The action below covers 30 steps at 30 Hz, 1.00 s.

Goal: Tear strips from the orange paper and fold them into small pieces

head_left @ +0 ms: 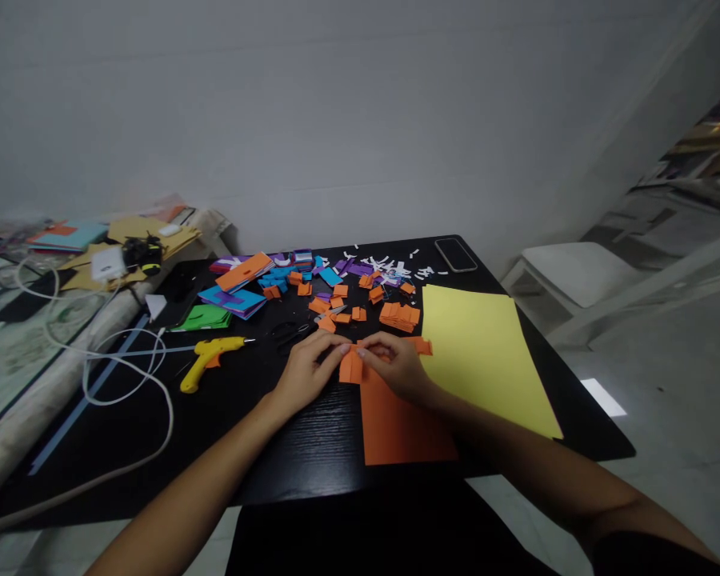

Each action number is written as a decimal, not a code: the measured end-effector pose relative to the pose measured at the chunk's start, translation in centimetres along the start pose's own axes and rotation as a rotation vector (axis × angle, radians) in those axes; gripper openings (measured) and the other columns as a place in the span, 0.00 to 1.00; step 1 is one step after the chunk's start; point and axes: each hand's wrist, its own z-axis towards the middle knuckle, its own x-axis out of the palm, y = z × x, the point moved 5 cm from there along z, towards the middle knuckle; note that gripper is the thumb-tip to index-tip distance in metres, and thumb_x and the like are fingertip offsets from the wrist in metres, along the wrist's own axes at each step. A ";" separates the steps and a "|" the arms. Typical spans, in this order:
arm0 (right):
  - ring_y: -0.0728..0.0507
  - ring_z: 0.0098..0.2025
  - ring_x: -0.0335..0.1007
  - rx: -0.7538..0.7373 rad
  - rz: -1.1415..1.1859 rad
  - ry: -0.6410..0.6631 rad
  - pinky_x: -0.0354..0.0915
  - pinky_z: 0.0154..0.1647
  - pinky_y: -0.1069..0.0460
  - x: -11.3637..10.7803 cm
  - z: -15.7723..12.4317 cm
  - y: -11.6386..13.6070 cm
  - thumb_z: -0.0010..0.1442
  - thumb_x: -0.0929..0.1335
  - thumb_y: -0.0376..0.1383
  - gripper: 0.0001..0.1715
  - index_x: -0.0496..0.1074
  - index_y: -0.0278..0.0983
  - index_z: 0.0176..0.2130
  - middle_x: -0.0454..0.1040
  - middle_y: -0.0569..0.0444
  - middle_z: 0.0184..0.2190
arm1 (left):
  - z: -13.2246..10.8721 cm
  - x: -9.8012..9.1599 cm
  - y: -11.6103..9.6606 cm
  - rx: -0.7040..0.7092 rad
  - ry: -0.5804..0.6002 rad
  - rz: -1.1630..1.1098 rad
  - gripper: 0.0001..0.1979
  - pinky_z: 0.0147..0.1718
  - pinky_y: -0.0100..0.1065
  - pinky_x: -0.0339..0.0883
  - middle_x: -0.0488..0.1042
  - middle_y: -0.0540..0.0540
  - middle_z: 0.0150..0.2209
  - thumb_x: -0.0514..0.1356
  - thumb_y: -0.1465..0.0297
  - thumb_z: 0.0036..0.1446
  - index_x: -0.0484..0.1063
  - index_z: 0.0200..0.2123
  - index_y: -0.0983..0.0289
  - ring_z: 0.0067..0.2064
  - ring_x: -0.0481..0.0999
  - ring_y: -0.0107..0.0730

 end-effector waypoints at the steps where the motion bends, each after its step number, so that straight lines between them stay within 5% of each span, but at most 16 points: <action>1: 0.44 0.34 0.75 0.015 0.029 0.003 0.71 0.38 0.48 0.1 0.0 -0.1 0.57 0.72 0.41 0.09 0.74 0.39 0.34 0.77 0.53 0.32 | -0.1 0.0 0.1 -0.012 -0.011 -0.001 0.09 0.42 0.35 0.71 0.78 0.55 0.39 0.59 0.65 0.67 0.77 0.44 0.61 0.41 0.77 0.35; 9: 0.46 0.34 0.73 0.004 0.102 -0.070 0.70 0.38 0.51 -0.4 0.2 -0.4 0.57 0.70 0.36 0.15 0.72 0.39 0.46 0.73 0.56 0.31 | -0.4 1.0 -0.5 0.016 0.109 0.087 0.27 0.47 0.40 0.71 0.74 0.57 0.48 0.67 0.63 0.58 0.65 0.59 0.59 0.48 0.75 0.40; 30: 0.44 0.40 0.77 0.028 0.116 -0.065 0.73 0.43 0.50 -0.5 0.6 -1.3 0.56 0.70 0.36 0.10 0.75 0.38 0.40 0.79 0.51 0.38 | -0.4 1.3 -0.2 -0.008 0.208 0.079 0.30 0.45 0.40 0.72 0.72 0.55 0.45 0.67 0.61 0.60 0.64 0.63 0.56 0.43 0.74 0.36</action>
